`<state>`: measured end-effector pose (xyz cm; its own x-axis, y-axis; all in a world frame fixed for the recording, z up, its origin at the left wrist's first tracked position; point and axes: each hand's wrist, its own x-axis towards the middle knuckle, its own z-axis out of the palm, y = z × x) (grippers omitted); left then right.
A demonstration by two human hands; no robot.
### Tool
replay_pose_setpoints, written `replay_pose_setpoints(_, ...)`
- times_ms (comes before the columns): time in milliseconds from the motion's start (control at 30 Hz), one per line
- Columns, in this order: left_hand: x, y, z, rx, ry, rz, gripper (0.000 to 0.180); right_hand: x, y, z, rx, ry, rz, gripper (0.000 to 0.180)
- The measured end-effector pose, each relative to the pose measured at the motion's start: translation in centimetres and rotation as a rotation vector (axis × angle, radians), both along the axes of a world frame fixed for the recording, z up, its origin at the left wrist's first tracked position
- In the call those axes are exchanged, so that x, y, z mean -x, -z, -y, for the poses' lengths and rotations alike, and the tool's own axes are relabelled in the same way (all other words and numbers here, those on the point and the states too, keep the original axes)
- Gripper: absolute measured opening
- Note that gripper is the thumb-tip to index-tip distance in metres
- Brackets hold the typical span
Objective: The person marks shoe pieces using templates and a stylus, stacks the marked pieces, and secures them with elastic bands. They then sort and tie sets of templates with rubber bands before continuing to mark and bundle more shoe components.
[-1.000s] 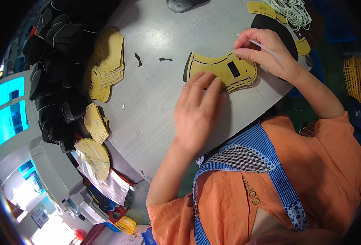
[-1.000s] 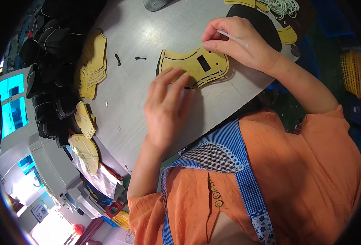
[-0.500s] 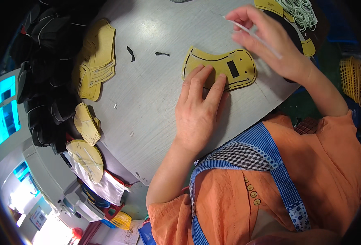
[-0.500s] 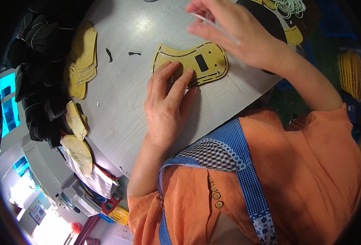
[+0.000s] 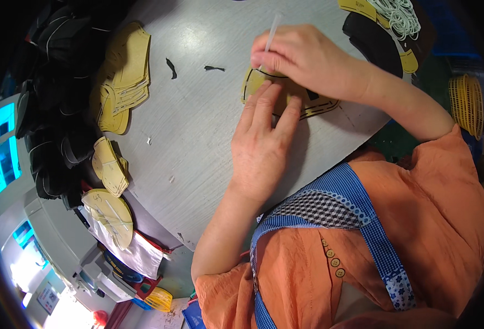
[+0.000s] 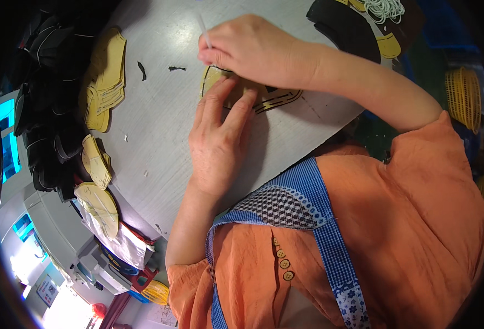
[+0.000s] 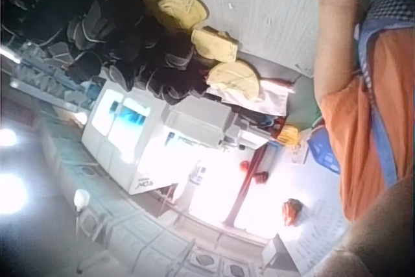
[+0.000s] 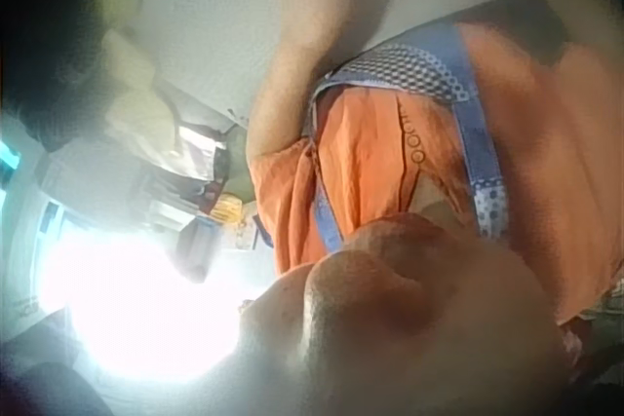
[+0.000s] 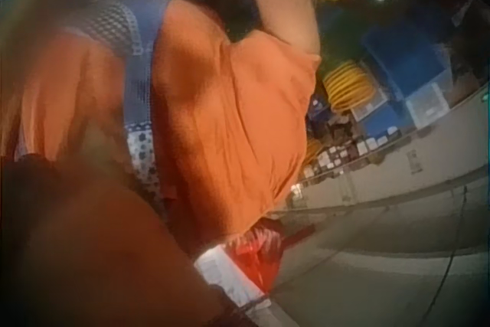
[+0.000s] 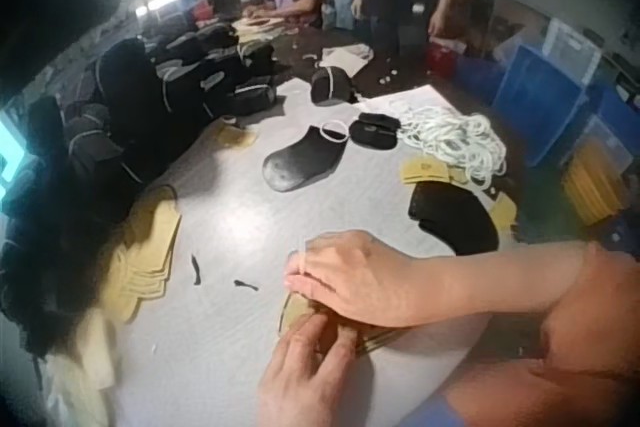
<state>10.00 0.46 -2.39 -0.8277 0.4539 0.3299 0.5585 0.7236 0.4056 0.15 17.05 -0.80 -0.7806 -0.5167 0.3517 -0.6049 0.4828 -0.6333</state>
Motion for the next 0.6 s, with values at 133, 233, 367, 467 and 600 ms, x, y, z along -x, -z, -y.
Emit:
replay_pose_setpoints(133, 0.1, -0.2, 0.3, -0.006, -0.026, -0.001, 0.032, -2.1, -1.2, -2.3, -0.075, 0.028, 0.109, 0.025)
replay_pose_setpoints(233, 0.2, -0.4, 0.3, -0.014, -0.035, 0.003, 0.032, -3.1, -0.8, -4.9, -0.072, 0.094, 0.054, 0.023)
replay_pose_setpoints(367, 0.2, -0.6, 0.1, -0.032, -0.030, 0.022, 0.031, -5.2, -0.7, -4.7, 0.138, 0.160, 0.249, 0.016)
replay_pose_setpoints(467, 0.4, -0.4, 0.1, -0.046, -0.038, 0.027, 0.032, -5.4, 0.8, -3.9, 0.023, 0.164, -0.119, 0.014)
replay_pose_setpoints(600, 0.7, -0.4, 0.1, -0.040, -0.038, 0.023, 0.033, -5.5, 0.9, -3.3, 0.005, 0.196, -0.166, 0.012)
